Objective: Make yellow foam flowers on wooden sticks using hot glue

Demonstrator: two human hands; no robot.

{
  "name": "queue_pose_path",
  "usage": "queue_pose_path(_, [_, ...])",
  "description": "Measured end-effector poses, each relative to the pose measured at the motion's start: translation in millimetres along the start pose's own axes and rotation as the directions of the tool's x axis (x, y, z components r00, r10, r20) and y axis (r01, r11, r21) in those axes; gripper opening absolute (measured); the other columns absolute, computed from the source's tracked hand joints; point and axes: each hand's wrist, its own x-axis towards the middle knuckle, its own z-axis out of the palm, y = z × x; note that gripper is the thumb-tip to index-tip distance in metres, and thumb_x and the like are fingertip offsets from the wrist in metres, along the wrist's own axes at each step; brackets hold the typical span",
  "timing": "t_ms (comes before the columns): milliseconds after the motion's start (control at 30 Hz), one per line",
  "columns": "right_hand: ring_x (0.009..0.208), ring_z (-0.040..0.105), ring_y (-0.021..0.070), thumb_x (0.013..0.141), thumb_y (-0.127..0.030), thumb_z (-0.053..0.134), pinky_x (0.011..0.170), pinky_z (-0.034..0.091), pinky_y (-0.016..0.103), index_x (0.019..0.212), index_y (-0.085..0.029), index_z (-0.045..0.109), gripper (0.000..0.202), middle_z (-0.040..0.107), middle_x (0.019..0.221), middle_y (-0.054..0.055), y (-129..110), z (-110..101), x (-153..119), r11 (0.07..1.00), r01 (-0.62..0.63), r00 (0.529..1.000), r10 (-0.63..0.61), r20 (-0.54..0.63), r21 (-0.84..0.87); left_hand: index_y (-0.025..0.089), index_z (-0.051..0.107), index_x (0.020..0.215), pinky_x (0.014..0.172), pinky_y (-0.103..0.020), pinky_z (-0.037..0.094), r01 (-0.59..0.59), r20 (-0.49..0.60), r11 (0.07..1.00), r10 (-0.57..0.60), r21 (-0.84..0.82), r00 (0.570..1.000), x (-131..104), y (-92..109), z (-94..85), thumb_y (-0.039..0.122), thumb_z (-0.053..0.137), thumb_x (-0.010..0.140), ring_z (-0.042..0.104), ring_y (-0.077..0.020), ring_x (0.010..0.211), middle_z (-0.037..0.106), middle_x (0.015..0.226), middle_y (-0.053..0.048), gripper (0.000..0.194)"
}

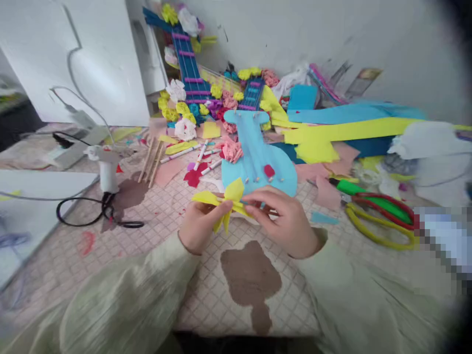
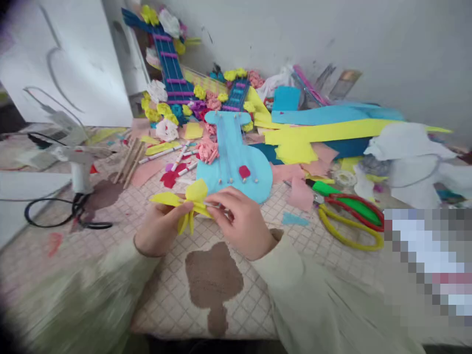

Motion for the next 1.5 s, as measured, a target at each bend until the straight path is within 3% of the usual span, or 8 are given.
queue_pose_path(233, [0.068, 0.054, 0.0109, 0.08, -0.015, 0.05, 0.052, 0.045, 0.022, 0.086, -0.018, 0.061, 0.012, 0.059, 0.082, 0.004, 0.1, -3.3, 2.1, 0.999, -0.026, 0.999, 0.028, -0.047, 0.035, 0.017, 0.066, 0.075, 0.07, -0.027, 0.047, 0.015, 0.083, 1.0, -0.016, 0.014, 0.996, -3.1, 5.1, 4.8, 0.018, 0.073, 0.057, 0.061, -0.0141, 0.073, 0.068, 0.077, -0.001, 0.02])
queue_pose_path(700, [0.069, 0.057, 0.0113, 0.076, -0.018, 0.057, 0.052, 0.047, 0.021, 0.079, -0.017, 0.061, 0.005, 0.062, 0.079, 0.003, -0.8, -8.3, 4.0, 0.989, -0.121, 0.99, 0.126, -0.066, 0.084, 0.017, 0.066, 0.071, 0.067, -0.023, 0.047, 0.009, -0.004, 0.994, -0.009, -0.106, 1.0, -5.2, 7.5, 9.0, 0.016, 0.074, 0.055, 0.06, -0.0098, 0.066, 0.067, 0.071, 0.002, 0.018])
queue_pose_path(900, [0.072, 0.058, 0.0136, 0.078, -0.023, 0.055, 0.053, 0.048, 0.024, 0.08, -0.018, 0.062, 0.009, 0.062, 0.08, 0.003, 1.8, -11.6, 5.3, 0.985, -0.138, 0.99, 0.141, -0.024, 0.1, 0.019, 0.067, 0.072, 0.071, -0.021, 0.048, -0.027, 0.025, 0.992, 0.031, -0.121, 0.999, -5.3, 7.7, 7.1, 0.014, 0.073, 0.058, 0.061, -0.0095, 0.071, 0.068, 0.074, 0.003, 0.016])
queue_pose_path(1500, [0.069, 0.058, 0.0129, 0.076, -0.024, 0.058, 0.054, 0.047, 0.024, 0.078, -0.019, 0.062, 0.007, 0.063, 0.079, 0.002, 4.0, -13.3, 6.1, 0.98, -0.171, 0.985, 0.171, 0.005, 0.103, 0.018, 0.067, 0.074, 0.072, -0.024, 0.048, -0.001, -0.044, 0.996, -0.003, -0.092, 0.999, -6.9, 10.2, 8.1, 0.017, 0.074, 0.055, 0.061, -0.0116, 0.072, 0.069, 0.076, 0.001, 0.021])
